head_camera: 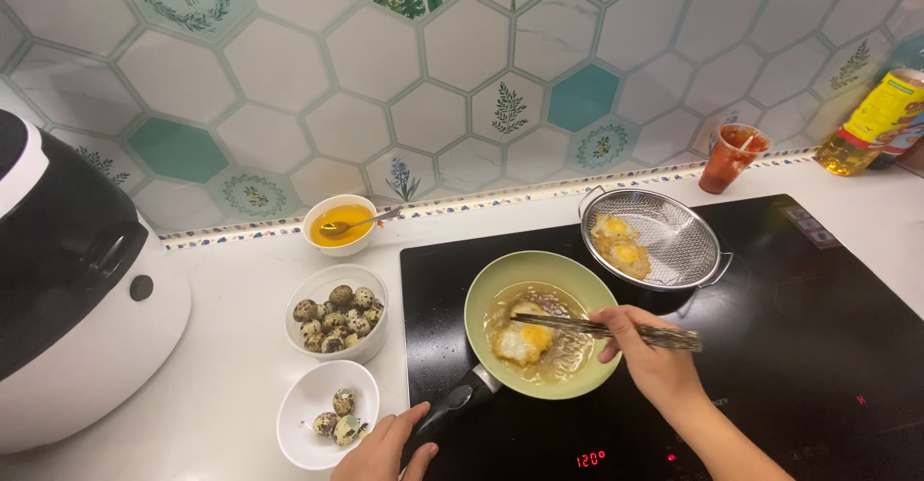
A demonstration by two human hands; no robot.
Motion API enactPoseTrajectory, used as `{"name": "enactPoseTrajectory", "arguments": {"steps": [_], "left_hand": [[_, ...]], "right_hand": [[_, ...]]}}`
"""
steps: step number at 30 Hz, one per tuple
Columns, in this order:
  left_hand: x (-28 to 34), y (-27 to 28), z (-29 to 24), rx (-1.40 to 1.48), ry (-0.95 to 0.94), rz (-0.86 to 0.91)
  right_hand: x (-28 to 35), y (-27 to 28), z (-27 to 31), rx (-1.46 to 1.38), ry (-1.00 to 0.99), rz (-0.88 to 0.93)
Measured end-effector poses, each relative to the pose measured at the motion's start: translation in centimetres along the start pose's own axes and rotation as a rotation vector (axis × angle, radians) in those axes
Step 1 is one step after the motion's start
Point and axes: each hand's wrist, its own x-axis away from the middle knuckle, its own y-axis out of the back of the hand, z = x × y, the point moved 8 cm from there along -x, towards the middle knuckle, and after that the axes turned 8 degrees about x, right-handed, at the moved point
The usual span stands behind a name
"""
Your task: Frying several quail eggs in a small pan with oil on an induction cooktop.
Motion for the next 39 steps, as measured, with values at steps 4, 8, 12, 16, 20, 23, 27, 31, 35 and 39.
{"name": "enactPoseTrajectory", "arguments": {"steps": [4, 8, 12, 16, 20, 23, 27, 31, 35, 39], "left_hand": [[-0.3, -0.3, 0.3, 0.003, -0.015, 0.022], [-0.2, -0.4, 0.3, 0.001, -0.025, 0.017], [-0.1, -0.1, -0.1, 0.015, -0.026, -0.004], [0.2, 0.4, -0.6, 0.000, -0.010, 0.002], [0.1, 0.1, -0.3, 0.004, 0.002, 0.006], [0.0, -0.1, -0.1, 0.011, -0.017, -0.007], [0.2, 0.2, -0.4, 0.006, -0.006, -0.019], [0.3, 0.6, -0.6, 0.009, 0.015, 0.003], [0.1, 0.2, -0.3, 0.010, 0.001, -0.005], [0.2, 0.5, -0.5, 0.013, 0.014, 0.011]], "right_hand": [[-0.2, -0.9, 0.6, -0.105, -0.010, 0.089], [0.7, -0.2, 1.1, -0.124, -0.028, 0.066], [1.8, -0.6, 1.3, -0.033, 0.059, 0.197], [1.5, 1.3, -0.9, 0.053, 0.092, 0.170], [1.5, 3.8, -0.1, -0.041, 0.033, 0.048], [2.2, 3.6, 2.0, 0.035, 0.040, 0.024], [3.9, 1.7, 6.3, 0.177, 0.282, 0.102], [5.3, 0.9, 8.0, 0.346, 0.512, 0.078], [5.4, 0.1, 6.9, 0.302, 0.584, 0.093], [3.8, -0.2, 1.6, 0.145, 0.406, 0.047]]}}
